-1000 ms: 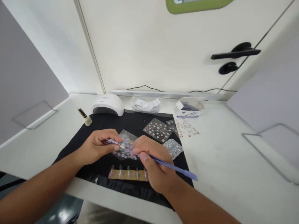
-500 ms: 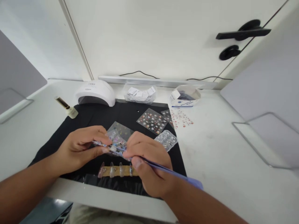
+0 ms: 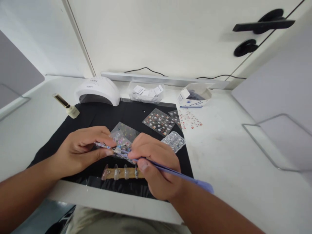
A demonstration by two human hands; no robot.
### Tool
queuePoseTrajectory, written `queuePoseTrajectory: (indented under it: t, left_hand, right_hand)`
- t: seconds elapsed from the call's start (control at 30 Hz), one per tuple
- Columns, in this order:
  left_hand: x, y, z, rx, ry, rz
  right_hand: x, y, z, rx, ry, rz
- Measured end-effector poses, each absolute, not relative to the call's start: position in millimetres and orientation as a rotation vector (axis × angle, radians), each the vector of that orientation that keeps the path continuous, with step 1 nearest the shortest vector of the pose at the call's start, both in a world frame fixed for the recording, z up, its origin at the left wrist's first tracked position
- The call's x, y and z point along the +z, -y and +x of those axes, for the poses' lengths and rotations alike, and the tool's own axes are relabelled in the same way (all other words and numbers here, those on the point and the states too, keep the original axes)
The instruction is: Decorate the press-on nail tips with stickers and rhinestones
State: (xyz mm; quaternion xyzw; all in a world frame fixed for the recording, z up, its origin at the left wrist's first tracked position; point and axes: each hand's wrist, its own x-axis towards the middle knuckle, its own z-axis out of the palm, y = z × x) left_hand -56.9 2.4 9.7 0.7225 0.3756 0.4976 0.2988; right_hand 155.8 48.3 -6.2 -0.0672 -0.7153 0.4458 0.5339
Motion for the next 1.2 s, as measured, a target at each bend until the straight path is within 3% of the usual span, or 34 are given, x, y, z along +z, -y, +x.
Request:
queuePoseTrajectory:
  t: [0.87,1.2]
  left_hand:
    - [6.0,-2.6,-58.5,1.274,-1.075,1.578]
    - [-6.6,-36.5,-91.0,1.228,-1.429,1.550]
  right_hand:
    - [-7.5,-48.3,156.0,1.230,1.603,-0.286]
    - [-11.0,-46.3,158.6,1.183,1.622,-0.327]
